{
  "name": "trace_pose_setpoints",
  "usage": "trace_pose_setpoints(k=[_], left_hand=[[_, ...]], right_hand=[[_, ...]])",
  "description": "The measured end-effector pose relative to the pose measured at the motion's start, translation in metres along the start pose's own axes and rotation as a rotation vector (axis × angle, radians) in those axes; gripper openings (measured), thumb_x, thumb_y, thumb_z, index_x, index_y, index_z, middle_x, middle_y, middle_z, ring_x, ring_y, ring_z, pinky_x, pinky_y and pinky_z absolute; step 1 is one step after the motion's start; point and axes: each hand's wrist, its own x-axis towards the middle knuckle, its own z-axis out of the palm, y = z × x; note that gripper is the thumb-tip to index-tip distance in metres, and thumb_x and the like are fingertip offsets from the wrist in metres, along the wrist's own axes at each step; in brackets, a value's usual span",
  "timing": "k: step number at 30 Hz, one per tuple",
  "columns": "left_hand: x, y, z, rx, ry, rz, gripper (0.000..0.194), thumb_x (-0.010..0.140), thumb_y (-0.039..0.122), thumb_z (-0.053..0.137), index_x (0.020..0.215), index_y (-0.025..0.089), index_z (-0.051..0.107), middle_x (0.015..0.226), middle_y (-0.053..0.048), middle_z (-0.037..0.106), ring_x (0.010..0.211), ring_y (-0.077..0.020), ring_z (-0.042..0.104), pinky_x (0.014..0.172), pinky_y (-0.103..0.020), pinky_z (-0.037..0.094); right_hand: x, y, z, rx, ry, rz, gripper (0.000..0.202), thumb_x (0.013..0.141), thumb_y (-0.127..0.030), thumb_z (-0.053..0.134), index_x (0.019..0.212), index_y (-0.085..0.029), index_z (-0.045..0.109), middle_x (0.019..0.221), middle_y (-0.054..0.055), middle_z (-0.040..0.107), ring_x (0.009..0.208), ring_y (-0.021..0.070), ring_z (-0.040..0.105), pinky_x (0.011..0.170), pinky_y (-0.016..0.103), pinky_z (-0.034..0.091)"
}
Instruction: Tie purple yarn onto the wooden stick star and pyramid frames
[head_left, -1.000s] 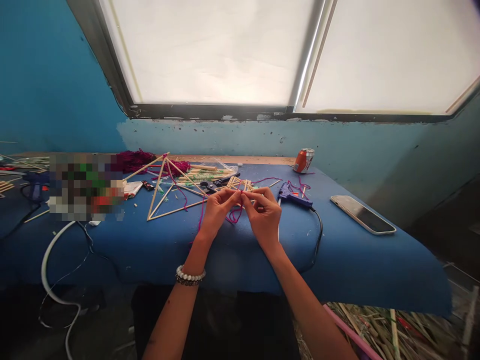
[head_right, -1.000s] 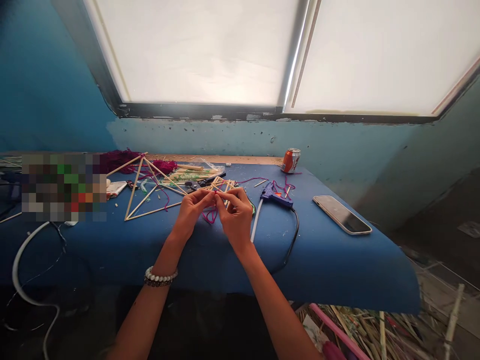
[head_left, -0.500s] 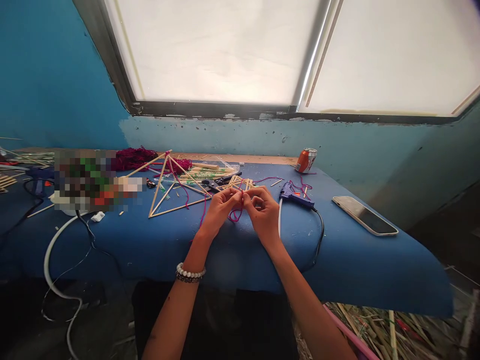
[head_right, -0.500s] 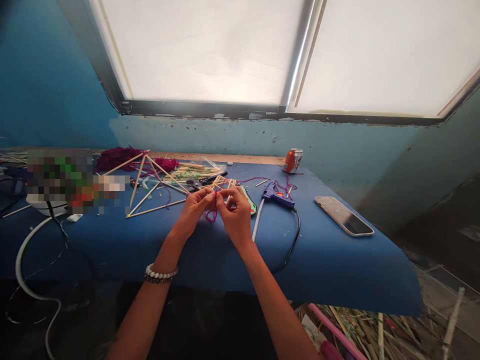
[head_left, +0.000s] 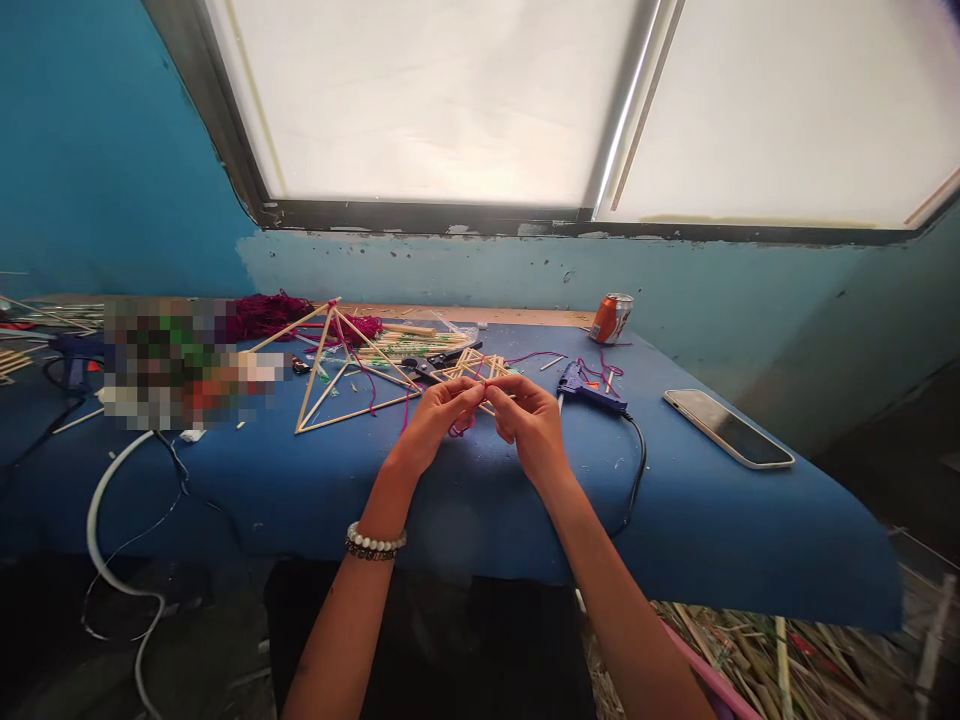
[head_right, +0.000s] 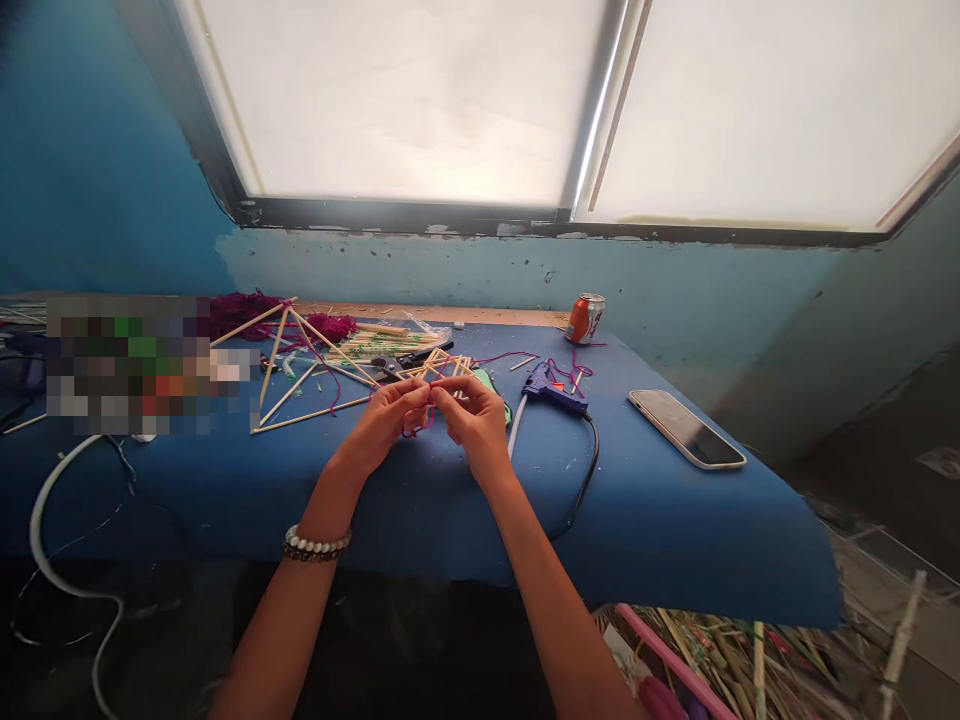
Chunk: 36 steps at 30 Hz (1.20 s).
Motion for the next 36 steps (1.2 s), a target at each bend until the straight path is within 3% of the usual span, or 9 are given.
trace_pose_setpoints(k=[6, 9, 14, 23, 30, 36], left_hand=[[0.001, -0.001, 0.003, 0.03, 0.04, 0.044, 0.035, 0.077, 0.05, 0.074, 0.082, 0.017, 0.065, 0.063, 0.003, 0.056, 0.051, -0.0072, 0.048, 0.052, -0.022, 0.039], [0.001, 0.0, 0.005, 0.051, 0.065, 0.05, 0.034, 0.076, 0.049, 0.076, 0.083, 0.017, 0.066, 0.066, 0.003, 0.058, 0.05, -0.006, 0.044, 0.05, -0.021, 0.035], [-0.001, 0.003, 0.005, 0.058, 0.09, 0.051, 0.033, 0.076, 0.049, 0.076, 0.078, 0.018, 0.065, 0.063, 0.004, 0.052, 0.051, -0.0056, 0.036, 0.047, -0.021, 0.023], [-0.001, 0.002, 0.003, -0.01, 0.077, 0.033, 0.027, 0.076, 0.041, 0.067, 0.07, 0.019, 0.052, 0.058, 0.007, 0.04, 0.051, -0.0062, 0.03, 0.049, -0.02, 0.023], [-0.001, 0.003, -0.002, -0.048, -0.033, -0.05, 0.021, 0.074, 0.035, 0.061, 0.071, 0.019, 0.048, 0.06, 0.006, 0.036, 0.051, -0.0072, 0.027, 0.049, -0.021, 0.022], [-0.002, 0.004, -0.003, -0.073, -0.163, -0.112, 0.021, 0.074, 0.036, 0.062, 0.074, 0.019, 0.049, 0.057, 0.008, 0.027, 0.049, -0.007, 0.02, 0.051, -0.023, 0.017]], right_hand=[[0.0, 0.0, 0.004, -0.056, 0.086, -0.06, 0.031, 0.078, -0.047, 0.077, 0.083, -0.02, 0.062, 0.058, -0.006, 0.052, 0.04, 0.0057, 0.036, 0.036, 0.021, 0.024], [0.0, 0.001, 0.004, -0.076, 0.107, -0.08, 0.031, 0.079, -0.048, 0.076, 0.084, -0.02, 0.062, 0.061, -0.005, 0.053, 0.042, 0.0059, 0.037, 0.037, 0.021, 0.025], [-0.002, -0.002, 0.002, -0.097, 0.065, -0.097, 0.031, 0.08, -0.05, 0.075, 0.083, -0.021, 0.066, 0.053, -0.006, 0.045, 0.041, 0.0072, 0.035, 0.038, 0.022, 0.025], [-0.008, -0.004, 0.006, -0.157, -0.035, -0.205, 0.021, 0.085, -0.042, 0.071, 0.089, -0.022, 0.069, 0.08, 0.0, 0.06, 0.051, 0.0074, 0.042, 0.043, 0.023, 0.031], [-0.016, -0.011, 0.004, -0.314, -0.068, -0.291, 0.012, 0.087, -0.033, 0.069, 0.086, -0.021, 0.064, 0.092, 0.001, 0.059, 0.056, 0.0073, 0.043, 0.044, 0.02, 0.035], [-0.014, -0.032, -0.009, -0.544, -0.205, -0.306, 0.013, 0.09, -0.028, 0.067, 0.102, -0.024, 0.065, 0.096, 0.001, 0.061, 0.056, 0.0069, 0.047, 0.048, 0.021, 0.04]])
